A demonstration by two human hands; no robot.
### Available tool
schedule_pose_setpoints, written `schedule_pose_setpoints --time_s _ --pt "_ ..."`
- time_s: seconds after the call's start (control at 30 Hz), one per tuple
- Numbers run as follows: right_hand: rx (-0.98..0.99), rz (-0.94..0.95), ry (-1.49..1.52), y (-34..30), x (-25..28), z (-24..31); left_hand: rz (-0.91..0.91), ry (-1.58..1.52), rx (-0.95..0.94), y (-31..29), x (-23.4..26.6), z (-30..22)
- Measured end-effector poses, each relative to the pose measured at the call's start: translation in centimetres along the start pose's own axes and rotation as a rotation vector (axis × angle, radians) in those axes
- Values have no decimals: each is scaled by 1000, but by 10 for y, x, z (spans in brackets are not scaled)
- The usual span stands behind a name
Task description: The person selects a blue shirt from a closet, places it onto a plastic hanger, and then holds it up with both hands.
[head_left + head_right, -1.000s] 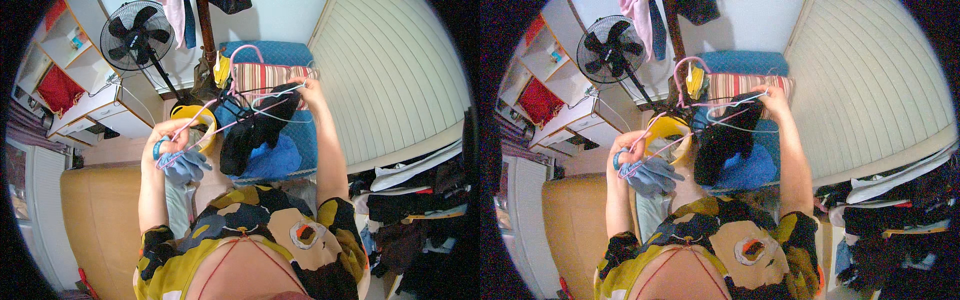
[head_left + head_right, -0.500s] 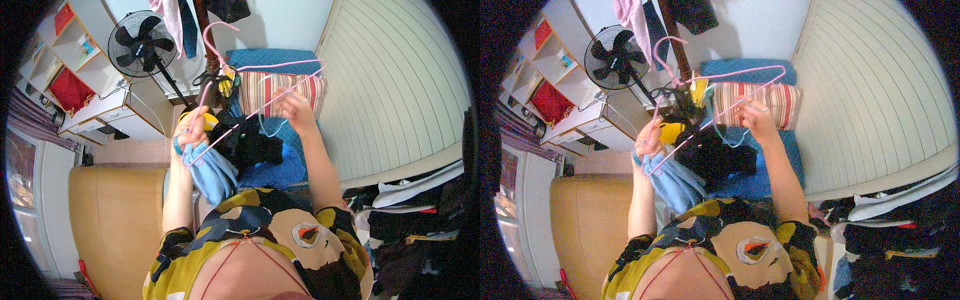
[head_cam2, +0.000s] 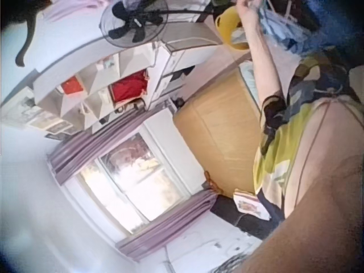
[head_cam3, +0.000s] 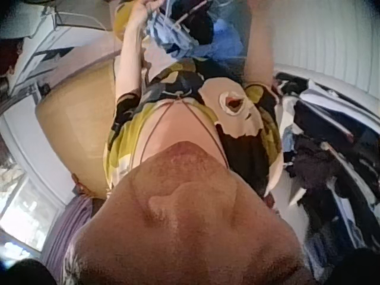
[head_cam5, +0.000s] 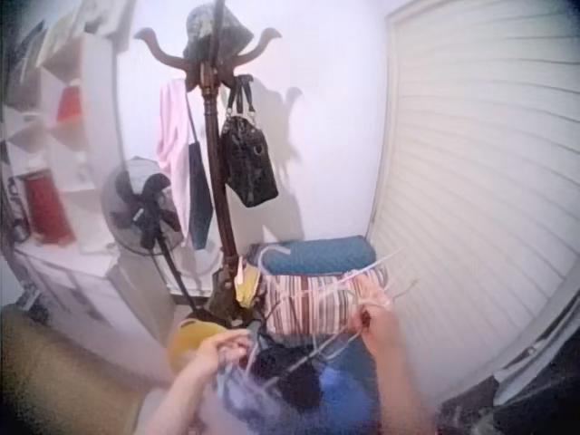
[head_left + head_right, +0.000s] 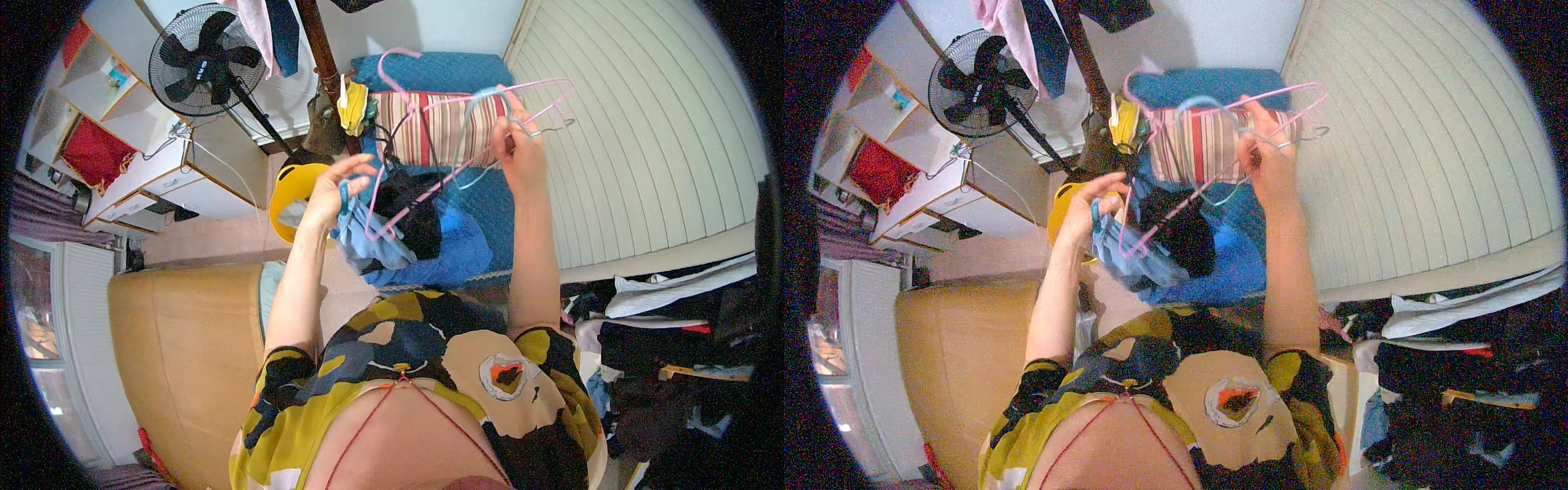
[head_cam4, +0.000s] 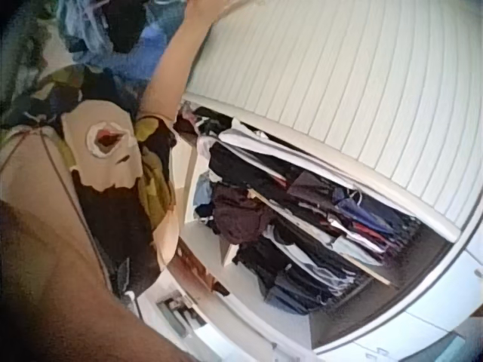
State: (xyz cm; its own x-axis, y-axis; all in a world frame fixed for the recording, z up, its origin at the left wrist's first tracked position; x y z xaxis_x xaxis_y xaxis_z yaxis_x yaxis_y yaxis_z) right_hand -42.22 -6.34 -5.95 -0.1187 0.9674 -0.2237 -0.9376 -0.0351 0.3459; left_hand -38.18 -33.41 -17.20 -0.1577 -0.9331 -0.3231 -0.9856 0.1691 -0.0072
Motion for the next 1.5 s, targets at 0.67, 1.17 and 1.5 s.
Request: schedule_pose_setpoints --time_s 0.67,1.17,1.5 --pt "22 -278 -190 -20 61 -25 -138 118 167 35 17 85" --pt "-292 12 169 -18 31 -98 176 355 155 -16 -3 45" --pt "-483 -244 -103 -43 129 -177 -222 52 -20 -47 46 -38"
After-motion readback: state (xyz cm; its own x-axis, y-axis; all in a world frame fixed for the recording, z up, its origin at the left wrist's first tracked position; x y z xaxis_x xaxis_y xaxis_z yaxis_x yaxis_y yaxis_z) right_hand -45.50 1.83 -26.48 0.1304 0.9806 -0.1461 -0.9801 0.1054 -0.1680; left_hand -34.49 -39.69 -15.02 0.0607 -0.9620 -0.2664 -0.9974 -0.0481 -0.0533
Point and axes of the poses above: each hand's wrist, its own y-axis towards the middle knuckle, its own x-axis out of the back of the hand, z = x × y, the point moved 10 cm from there along y, towards the middle knuckle, and after that the axes turned 6 degrees about -y, right-handed, at the moved point
